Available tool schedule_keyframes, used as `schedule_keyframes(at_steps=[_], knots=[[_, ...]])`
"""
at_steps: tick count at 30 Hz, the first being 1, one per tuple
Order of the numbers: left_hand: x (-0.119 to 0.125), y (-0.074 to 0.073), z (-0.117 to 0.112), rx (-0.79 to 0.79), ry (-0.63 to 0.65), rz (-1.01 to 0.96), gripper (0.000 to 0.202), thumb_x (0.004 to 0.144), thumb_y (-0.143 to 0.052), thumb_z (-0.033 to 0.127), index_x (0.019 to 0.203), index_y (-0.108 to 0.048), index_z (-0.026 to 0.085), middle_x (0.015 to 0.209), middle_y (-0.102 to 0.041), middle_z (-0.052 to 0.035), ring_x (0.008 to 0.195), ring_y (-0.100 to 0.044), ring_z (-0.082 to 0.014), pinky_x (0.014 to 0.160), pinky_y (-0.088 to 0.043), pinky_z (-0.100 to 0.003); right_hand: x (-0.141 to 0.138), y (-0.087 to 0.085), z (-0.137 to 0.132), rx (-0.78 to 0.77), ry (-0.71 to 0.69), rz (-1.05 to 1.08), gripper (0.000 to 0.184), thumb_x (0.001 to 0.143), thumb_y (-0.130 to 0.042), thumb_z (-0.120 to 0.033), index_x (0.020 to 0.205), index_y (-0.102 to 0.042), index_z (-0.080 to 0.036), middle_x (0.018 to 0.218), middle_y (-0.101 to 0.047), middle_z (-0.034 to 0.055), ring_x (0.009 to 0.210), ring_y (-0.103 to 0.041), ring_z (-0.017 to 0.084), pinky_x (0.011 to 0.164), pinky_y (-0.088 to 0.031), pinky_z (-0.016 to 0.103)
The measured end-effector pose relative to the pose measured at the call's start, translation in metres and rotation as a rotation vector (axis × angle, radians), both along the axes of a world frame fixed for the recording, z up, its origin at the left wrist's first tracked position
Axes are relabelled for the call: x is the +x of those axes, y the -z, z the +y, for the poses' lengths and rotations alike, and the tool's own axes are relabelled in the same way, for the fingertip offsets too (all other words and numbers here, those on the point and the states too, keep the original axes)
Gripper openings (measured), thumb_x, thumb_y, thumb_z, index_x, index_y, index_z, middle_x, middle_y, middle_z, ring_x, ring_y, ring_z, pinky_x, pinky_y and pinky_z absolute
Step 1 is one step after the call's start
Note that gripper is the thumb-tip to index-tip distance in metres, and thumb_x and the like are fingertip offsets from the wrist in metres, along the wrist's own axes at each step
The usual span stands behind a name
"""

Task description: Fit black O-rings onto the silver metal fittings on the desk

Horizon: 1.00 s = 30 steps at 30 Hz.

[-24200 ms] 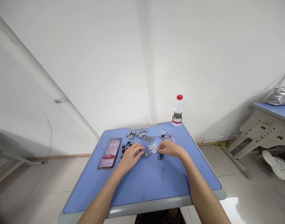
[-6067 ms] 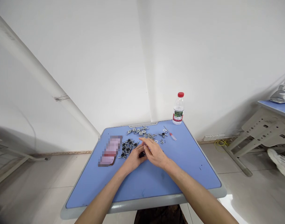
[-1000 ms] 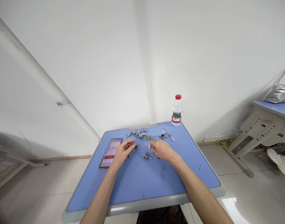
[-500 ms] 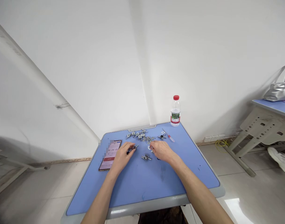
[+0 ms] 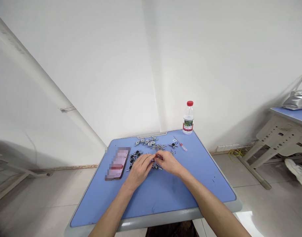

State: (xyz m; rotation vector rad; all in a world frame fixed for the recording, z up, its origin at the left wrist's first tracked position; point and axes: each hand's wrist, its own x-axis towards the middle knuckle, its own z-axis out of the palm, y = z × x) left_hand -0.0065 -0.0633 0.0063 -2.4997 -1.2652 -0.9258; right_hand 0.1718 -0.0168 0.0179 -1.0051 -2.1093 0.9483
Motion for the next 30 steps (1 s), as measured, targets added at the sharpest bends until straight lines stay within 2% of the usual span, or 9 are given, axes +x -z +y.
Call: schedule_keyframes(at_steps=[2,4,7,9,13,16,20,26,30], knots=[[0.002,-0.001,-0.001,-0.021,-0.024,-0.033,0.037,0.093,-0.045,0.016,0.129,-0.046,0.020,0.113,-0.062,-0.0091,0.105,-0.058,-0.0209,0.094,-0.047,-0.038,0.006,-0.002,0.005,-0.009,0.020,-0.019,0.016,0.086,-0.047,-0.024,0.078,-0.060,-0.018,0.065,-0.057,-0.0025,0.059,-0.047,0.012,0.056,-0.034,0.022],[0.001,-0.002,-0.002,-0.040,-0.061,-0.080,0.036,0.092,-0.047,0.017,0.128,-0.047,0.020,0.116,-0.061,-0.0097,0.108,-0.057,-0.0213,0.094,-0.047,-0.038,0.015,-0.004,0.013,0.010,0.110,-0.075,0.016,0.086,-0.048,-0.025,0.080,-0.061,-0.018,0.064,-0.057,-0.0020,0.057,-0.048,0.012,0.056,-0.033,0.023],[-0.002,-0.003,-0.001,-0.043,-0.099,-0.140,0.028,0.092,-0.046,0.016,0.118,-0.054,0.020,0.111,-0.062,-0.0085,0.104,-0.058,-0.0204,0.091,-0.047,-0.037,0.029,-0.005,0.027,0.045,0.267,-0.206,0.018,0.086,-0.048,-0.024,0.080,-0.064,-0.017,0.064,-0.060,0.0000,0.059,-0.051,0.013,0.058,-0.033,0.023],[-0.004,-0.003,-0.001,-0.048,-0.099,-0.152,0.024,0.091,-0.046,0.013,0.111,-0.058,0.021,0.106,-0.063,-0.0071,0.099,-0.059,-0.0194,0.088,-0.047,-0.036,0.035,-0.003,0.033,0.042,0.301,-0.292,0.019,0.086,-0.047,-0.023,0.082,-0.065,-0.017,0.068,-0.063,0.0013,0.062,-0.054,0.014,0.058,-0.033,0.023],[-0.001,-0.007,-0.006,-0.132,-0.035,-0.086,0.023,0.089,-0.045,0.011,0.104,-0.059,0.021,0.102,-0.063,-0.0055,0.096,-0.058,-0.0188,0.086,-0.045,-0.036,0.035,0.004,0.035,0.044,0.247,-0.412,0.019,0.086,-0.048,-0.021,0.080,-0.066,-0.017,0.073,-0.067,0.0033,0.068,-0.059,0.014,0.059,-0.033,0.022],[0.003,-0.012,-0.010,-0.238,0.013,-0.029,0.027,0.085,-0.048,0.011,0.108,-0.058,0.022,0.104,-0.061,-0.0056,0.098,-0.056,-0.0202,0.088,-0.043,-0.037,0.031,0.008,0.033,0.041,0.228,-0.446,0.019,0.085,-0.049,-0.020,0.077,-0.066,-0.017,0.074,-0.068,0.0043,0.070,-0.061,0.015,0.058,-0.033,0.022],[0.006,-0.012,-0.012,-0.341,0.008,0.010,0.037,0.076,-0.054,0.011,0.111,-0.055,0.022,0.106,-0.060,-0.0060,0.101,-0.054,-0.0229,0.090,-0.041,-0.040,0.029,0.007,0.033,0.048,0.256,-0.497,0.018,0.085,-0.050,-0.020,0.080,-0.068,-0.016,0.080,-0.071,0.0069,0.077,-0.063,0.017,0.062,-0.035,0.023],[0.004,-0.007,-0.009,-0.345,0.005,-0.004,0.028,0.077,-0.052,0.008,0.100,-0.057,0.022,0.097,-0.061,-0.0048,0.094,-0.055,-0.0222,0.086,-0.041,-0.039,0.029,0.002,0.028,0.087,0.288,-0.497,0.020,0.088,-0.048,-0.022,0.088,-0.067,-0.018,0.087,-0.072,0.0074,0.083,-0.064,0.019,0.065,-0.036,0.025],[0.003,-0.009,-0.008,-0.310,0.007,-0.035,0.022,0.079,-0.052,0.009,0.095,-0.059,0.022,0.093,-0.061,-0.0033,0.091,-0.056,-0.0202,0.087,-0.040,-0.038,0.028,0.000,0.025,0.119,0.261,-0.446,0.019,0.089,-0.048,-0.022,0.086,-0.067,-0.018,0.084,-0.071,0.0063,0.078,-0.063,0.017,0.064,-0.037,0.024]])
